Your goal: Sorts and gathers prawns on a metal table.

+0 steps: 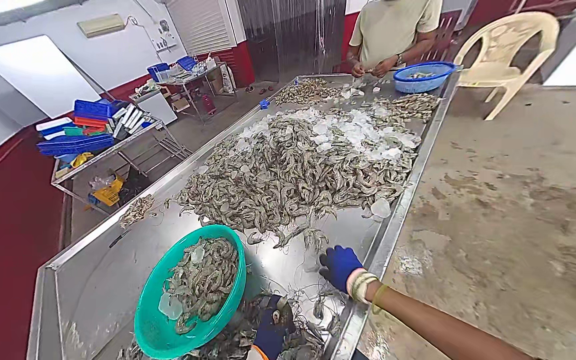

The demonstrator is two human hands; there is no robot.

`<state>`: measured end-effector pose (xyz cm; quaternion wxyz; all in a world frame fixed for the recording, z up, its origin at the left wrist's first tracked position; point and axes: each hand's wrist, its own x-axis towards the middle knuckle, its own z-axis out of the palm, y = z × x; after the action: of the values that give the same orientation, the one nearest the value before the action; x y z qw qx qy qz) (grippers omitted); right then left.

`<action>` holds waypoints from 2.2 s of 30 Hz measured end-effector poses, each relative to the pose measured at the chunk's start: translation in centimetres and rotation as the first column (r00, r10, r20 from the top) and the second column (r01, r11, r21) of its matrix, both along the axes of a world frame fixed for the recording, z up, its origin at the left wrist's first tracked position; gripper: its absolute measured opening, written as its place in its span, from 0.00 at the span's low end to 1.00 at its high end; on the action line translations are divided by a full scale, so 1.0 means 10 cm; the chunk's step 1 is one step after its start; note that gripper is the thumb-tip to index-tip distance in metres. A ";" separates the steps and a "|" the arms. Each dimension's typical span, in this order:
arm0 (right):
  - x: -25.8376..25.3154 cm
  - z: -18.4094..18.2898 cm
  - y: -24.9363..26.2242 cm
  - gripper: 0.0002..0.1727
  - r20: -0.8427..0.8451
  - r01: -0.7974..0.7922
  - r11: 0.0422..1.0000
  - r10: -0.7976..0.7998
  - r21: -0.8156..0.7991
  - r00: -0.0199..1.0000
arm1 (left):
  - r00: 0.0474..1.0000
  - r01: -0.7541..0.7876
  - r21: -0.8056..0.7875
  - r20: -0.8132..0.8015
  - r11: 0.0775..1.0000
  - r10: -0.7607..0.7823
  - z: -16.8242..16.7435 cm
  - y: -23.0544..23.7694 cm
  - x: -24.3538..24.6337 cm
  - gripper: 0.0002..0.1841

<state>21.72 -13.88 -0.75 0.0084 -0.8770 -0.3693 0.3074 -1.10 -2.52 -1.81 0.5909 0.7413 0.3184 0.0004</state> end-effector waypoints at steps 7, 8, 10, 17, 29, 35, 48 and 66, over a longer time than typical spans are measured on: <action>0.17 -0.48 1.14 0.18 -0.079 0.433 0.895 -0.426 0.108 0.901 | 0.966 -0.256 0.093 0.068 0.962 0.251 -0.32 -0.13 0.19 0.18; 0.06 -0.53 1.13 0.20 -0.123 0.434 0.895 -0.421 0.104 0.899 | 0.957 -0.268 0.147 0.156 0.952 0.245 -0.45 -0.10 0.17 0.18; -0.25 -0.53 0.93 0.19 -0.136 0.279 0.958 -0.267 0.072 0.954 | 0.945 -0.270 0.285 0.260 0.920 0.197 -0.67 -0.06 0.13 0.19; -0.82 0.11 0.23 0.21 -0.181 -0.049 0.993 0.069 0.112 0.981 | 0.990 -0.137 0.387 0.077 0.912 0.117 -0.48 -0.19 0.39 0.22; 0.13 -0.01 -0.14 0.24 -0.013 -0.039 0.989 0.038 -0.145 0.999 | 1.000 -0.025 -0.043 0.006 0.999 0.026 0.06 -0.14 0.20 0.18; 0.42 -0.39 0.78 0.20 -0.007 0.428 0.903 -0.428 0.033 0.904 | 0.983 -0.177 0.021 0.051 0.984 0.176 -0.19 -0.11 0.29 0.16; -0.78 -0.01 0.28 0.18 -0.134 -0.068 0.987 0.087 0.142 0.987 | 0.984 -0.178 0.406 0.085 0.896 0.157 -0.49 -0.16 0.43 0.22; 0.49 -0.09 0.52 0.21 -0.009 -0.050 0.997 0.051 0.050 0.999 | 0.971 -0.192 -0.085 0.129 0.978 0.202 -0.30 0.04 0.27 0.23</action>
<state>26.63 -8.67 -1.62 0.0242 -0.8654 -0.3987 0.3026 1.55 -2.17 -4.82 0.6348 0.6824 0.3488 0.0982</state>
